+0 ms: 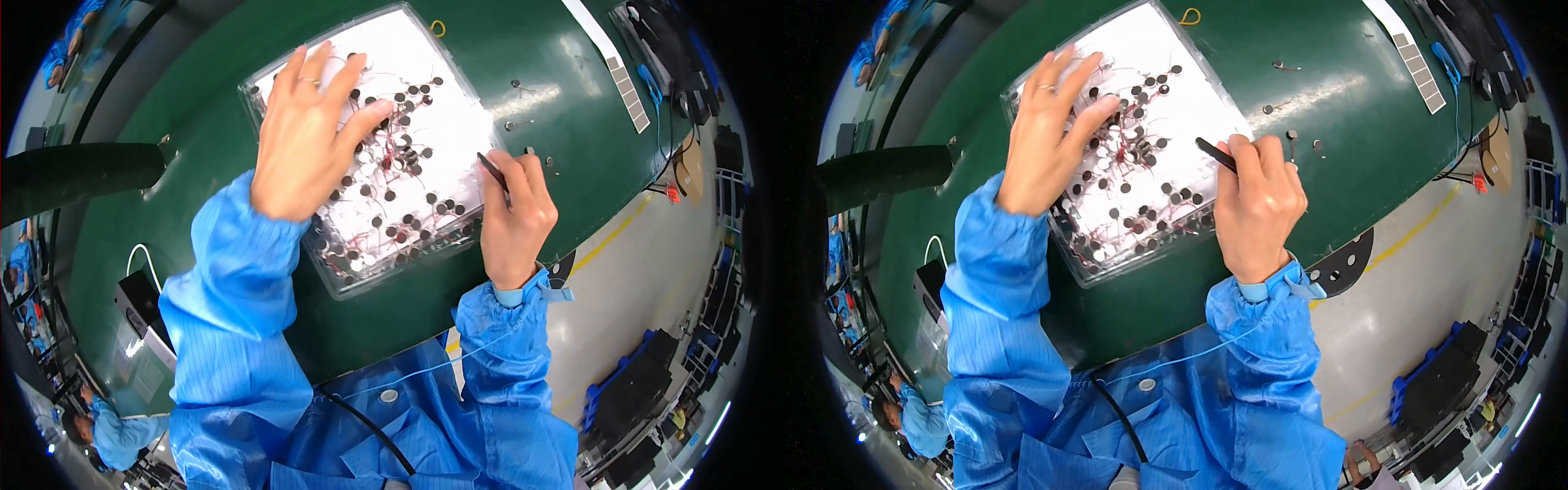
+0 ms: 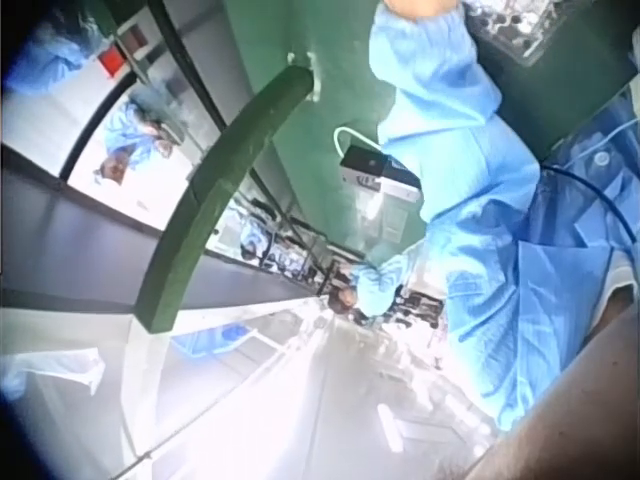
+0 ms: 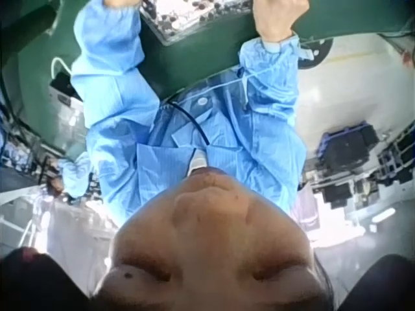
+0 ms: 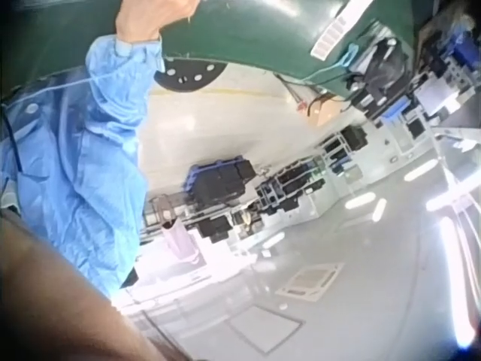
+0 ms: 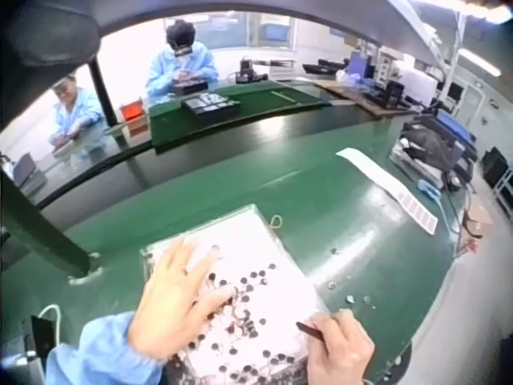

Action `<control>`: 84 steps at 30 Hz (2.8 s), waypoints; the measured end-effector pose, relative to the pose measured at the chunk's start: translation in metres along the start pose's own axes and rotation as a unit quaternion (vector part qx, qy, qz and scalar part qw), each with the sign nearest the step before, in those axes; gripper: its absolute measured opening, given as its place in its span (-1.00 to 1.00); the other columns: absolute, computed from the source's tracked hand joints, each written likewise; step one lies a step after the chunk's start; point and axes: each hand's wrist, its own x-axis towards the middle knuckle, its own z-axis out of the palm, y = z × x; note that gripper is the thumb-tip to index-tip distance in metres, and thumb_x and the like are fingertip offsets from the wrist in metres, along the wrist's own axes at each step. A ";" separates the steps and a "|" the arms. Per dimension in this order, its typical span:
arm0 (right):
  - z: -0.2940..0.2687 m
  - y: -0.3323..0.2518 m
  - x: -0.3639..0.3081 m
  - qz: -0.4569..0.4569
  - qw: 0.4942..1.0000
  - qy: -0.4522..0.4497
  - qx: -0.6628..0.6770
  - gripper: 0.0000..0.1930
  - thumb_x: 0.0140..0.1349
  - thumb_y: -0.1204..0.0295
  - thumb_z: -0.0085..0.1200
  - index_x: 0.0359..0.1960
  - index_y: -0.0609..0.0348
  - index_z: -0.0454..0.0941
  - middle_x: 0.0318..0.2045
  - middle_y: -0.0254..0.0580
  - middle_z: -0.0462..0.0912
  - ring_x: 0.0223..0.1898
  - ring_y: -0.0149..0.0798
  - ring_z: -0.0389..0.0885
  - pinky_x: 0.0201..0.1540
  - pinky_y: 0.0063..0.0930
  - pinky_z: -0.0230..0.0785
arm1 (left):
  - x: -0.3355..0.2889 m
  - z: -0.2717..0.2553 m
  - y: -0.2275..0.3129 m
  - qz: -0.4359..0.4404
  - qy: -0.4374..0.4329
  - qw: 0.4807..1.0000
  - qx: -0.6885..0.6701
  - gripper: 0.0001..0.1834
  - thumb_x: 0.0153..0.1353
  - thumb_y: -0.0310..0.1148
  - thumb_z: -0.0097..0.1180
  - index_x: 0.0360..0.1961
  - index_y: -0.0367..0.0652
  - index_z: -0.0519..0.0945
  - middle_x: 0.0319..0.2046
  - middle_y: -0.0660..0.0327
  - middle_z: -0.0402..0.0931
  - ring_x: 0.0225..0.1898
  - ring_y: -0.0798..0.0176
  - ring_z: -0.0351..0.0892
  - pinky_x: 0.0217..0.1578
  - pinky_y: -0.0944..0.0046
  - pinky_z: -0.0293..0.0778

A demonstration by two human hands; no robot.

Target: The person assembles electronic components by fitting them into a tablet device chassis using tweezers and a precision tool.

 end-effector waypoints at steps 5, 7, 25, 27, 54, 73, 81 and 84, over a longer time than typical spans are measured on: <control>0.000 0.004 0.001 0.016 1.000 0.000 0.000 -0.83 -0.17 0.64 0.05 -0.46 0.21 0.46 -0.58 -0.20 0.36 -0.63 -0.13 0.34 -0.56 -0.36 0.17 | -0.016 0.010 0.032 0.068 -0.062 0.995 -0.035 -0.57 0.01 -0.32 0.07 -0.07 -0.25 0.39 0.03 0.00 0.23 0.08 -0.08 0.17 -0.01 0.12 0.23; -0.001 0.007 0.001 0.006 1.000 0.002 0.005 -0.84 -0.16 0.64 0.04 -0.46 0.22 0.45 -0.57 -0.20 0.37 -0.63 -0.13 0.34 -0.57 -0.36 0.17 | -0.025 0.006 0.043 0.074 -0.050 0.994 -0.069 -0.60 -0.11 -0.51 0.13 -0.16 -0.33 0.42 -0.03 0.02 0.30 -0.01 -0.08 0.29 -0.12 0.15 0.34; -0.039 -0.009 -0.014 0.072 0.992 0.012 0.103 -0.84 -0.11 0.70 0.08 -0.42 0.34 0.47 -0.59 -0.12 0.41 -0.61 -0.24 0.39 -0.54 -0.57 0.24 | -0.021 -0.005 0.068 0.159 -0.117 0.976 -0.087 -0.71 -0.35 -0.57 0.18 -0.45 -0.20 0.54 -0.35 0.17 0.35 -0.26 0.06 0.29 -0.25 0.14 0.25; -0.045 -0.011 -0.017 0.109 0.980 -0.031 0.162 -0.83 -0.13 0.72 0.08 -0.42 0.36 0.46 -0.60 -0.13 0.40 -0.63 -0.30 0.39 -0.56 -0.63 0.22 | -0.021 -0.002 0.067 0.160 -0.124 0.974 -0.104 -0.77 -0.32 -0.58 0.16 -0.50 -0.22 0.51 -0.37 0.17 0.34 -0.31 0.08 0.28 -0.31 0.18 0.24; -0.048 -0.007 -0.026 0.119 0.968 -0.039 0.219 -0.79 -0.20 0.69 0.10 -0.43 0.33 0.46 -0.61 -0.16 0.40 -0.65 -0.20 0.32 -0.59 -0.46 0.16 | 0.002 -0.015 0.075 0.359 -0.250 0.898 0.032 -0.91 -0.32 -0.47 0.00 -0.68 -0.26 0.48 -0.51 0.16 0.39 -0.37 0.24 0.37 -0.31 0.34 0.29; -0.049 -0.012 -0.014 0.099 0.974 -0.026 0.204 -0.80 -0.18 0.69 0.11 -0.43 0.33 0.46 -0.64 -0.14 0.37 -0.65 -0.19 0.32 -0.59 -0.46 0.17 | -0.003 -0.008 0.068 0.357 -0.210 0.909 -0.046 -0.82 -0.32 -0.45 0.01 -0.56 -0.27 0.49 -0.53 0.21 0.38 -0.41 0.27 0.37 -0.38 0.34 0.28; -0.057 -0.003 -0.013 0.104 0.976 -0.017 0.190 -0.82 -0.17 0.71 0.09 -0.44 0.34 0.47 -0.65 -0.16 0.37 -0.65 -0.31 0.32 -0.61 -0.55 0.14 | -0.005 -0.004 0.066 0.338 -0.230 0.907 -0.104 -0.72 -0.29 -0.49 0.05 -0.42 -0.27 0.48 -0.50 0.19 0.33 -0.45 0.18 0.32 -0.37 0.27 0.28; -0.068 -0.003 -0.011 0.139 0.972 -0.008 0.191 -0.83 -0.17 0.73 0.09 -0.45 0.35 0.47 -0.64 -0.20 0.38 -0.66 -0.42 0.29 -0.62 -0.63 0.09 | -0.006 -0.003 0.065 0.326 -0.235 0.908 -0.118 -0.72 -0.31 -0.50 0.08 -0.42 -0.27 0.48 -0.50 0.19 0.33 -0.45 0.17 0.33 -0.39 0.26 0.29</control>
